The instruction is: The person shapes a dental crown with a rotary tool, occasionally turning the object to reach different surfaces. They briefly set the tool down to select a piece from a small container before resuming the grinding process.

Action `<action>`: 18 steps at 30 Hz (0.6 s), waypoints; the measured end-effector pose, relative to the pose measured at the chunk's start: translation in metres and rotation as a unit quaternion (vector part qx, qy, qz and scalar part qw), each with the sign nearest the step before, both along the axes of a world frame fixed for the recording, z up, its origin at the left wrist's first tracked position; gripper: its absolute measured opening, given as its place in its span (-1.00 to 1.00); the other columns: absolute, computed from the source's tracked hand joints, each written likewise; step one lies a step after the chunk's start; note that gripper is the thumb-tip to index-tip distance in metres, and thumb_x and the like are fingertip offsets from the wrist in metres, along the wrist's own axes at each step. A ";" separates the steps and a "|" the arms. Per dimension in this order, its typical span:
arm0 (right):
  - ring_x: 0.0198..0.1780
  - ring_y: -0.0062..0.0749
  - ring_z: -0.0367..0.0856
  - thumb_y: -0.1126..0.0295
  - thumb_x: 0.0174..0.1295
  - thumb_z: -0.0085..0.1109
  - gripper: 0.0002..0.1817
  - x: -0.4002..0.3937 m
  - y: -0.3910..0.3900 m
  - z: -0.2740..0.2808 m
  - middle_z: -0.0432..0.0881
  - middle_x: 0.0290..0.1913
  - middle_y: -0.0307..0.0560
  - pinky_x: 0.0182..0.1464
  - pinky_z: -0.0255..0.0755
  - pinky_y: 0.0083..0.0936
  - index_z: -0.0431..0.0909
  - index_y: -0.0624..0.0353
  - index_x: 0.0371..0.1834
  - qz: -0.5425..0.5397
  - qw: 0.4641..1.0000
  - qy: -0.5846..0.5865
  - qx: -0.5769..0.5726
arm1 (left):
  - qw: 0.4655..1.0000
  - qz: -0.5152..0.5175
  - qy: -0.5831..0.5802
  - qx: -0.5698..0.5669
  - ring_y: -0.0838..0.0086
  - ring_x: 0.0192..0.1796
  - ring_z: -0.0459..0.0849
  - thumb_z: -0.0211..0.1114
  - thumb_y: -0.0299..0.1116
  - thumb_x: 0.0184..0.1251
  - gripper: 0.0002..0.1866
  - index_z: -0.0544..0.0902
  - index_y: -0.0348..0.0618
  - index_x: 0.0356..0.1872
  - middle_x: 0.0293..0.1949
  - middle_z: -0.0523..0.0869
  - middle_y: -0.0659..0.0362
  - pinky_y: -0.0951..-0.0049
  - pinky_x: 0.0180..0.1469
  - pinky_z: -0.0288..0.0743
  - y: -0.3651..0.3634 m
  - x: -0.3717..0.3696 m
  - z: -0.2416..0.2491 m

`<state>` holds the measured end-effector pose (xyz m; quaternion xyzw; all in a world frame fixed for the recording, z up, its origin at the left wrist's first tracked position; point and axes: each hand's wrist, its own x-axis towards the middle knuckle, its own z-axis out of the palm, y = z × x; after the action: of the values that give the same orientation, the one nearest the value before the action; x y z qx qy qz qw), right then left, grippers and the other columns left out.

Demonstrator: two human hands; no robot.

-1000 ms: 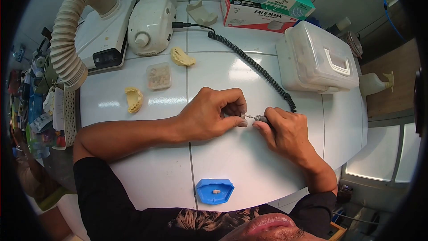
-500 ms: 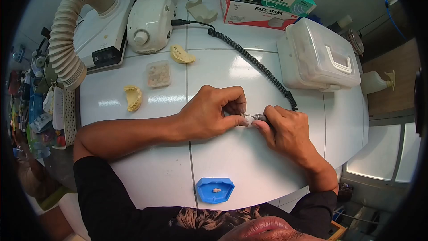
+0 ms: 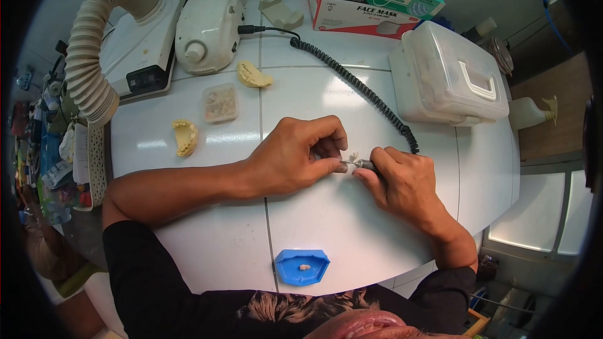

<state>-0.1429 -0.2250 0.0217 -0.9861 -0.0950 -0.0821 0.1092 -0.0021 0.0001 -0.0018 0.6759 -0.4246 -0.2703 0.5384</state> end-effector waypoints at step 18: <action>-0.52 0.24 0.63 -0.03 0.65 0.27 -0.48 0.008 -0.028 0.019 0.61 -0.60 0.11 -0.40 0.44 0.00 0.62 0.18 -0.39 -0.147 0.983 0.056 0.090 | 0.987 0.003 -0.162 0.010 0.46 -0.27 0.76 0.53 -0.52 0.38 -0.67 0.81 -0.20 0.15 -0.13 0.71 0.13 0.42 -0.22 0.66 -0.010 -0.002 -0.004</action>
<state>-0.1349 -0.2530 0.0403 -0.9785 0.0654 -0.0504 0.1891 -0.0045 -0.0096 -0.0054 0.7175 -0.5013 -0.1604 0.4563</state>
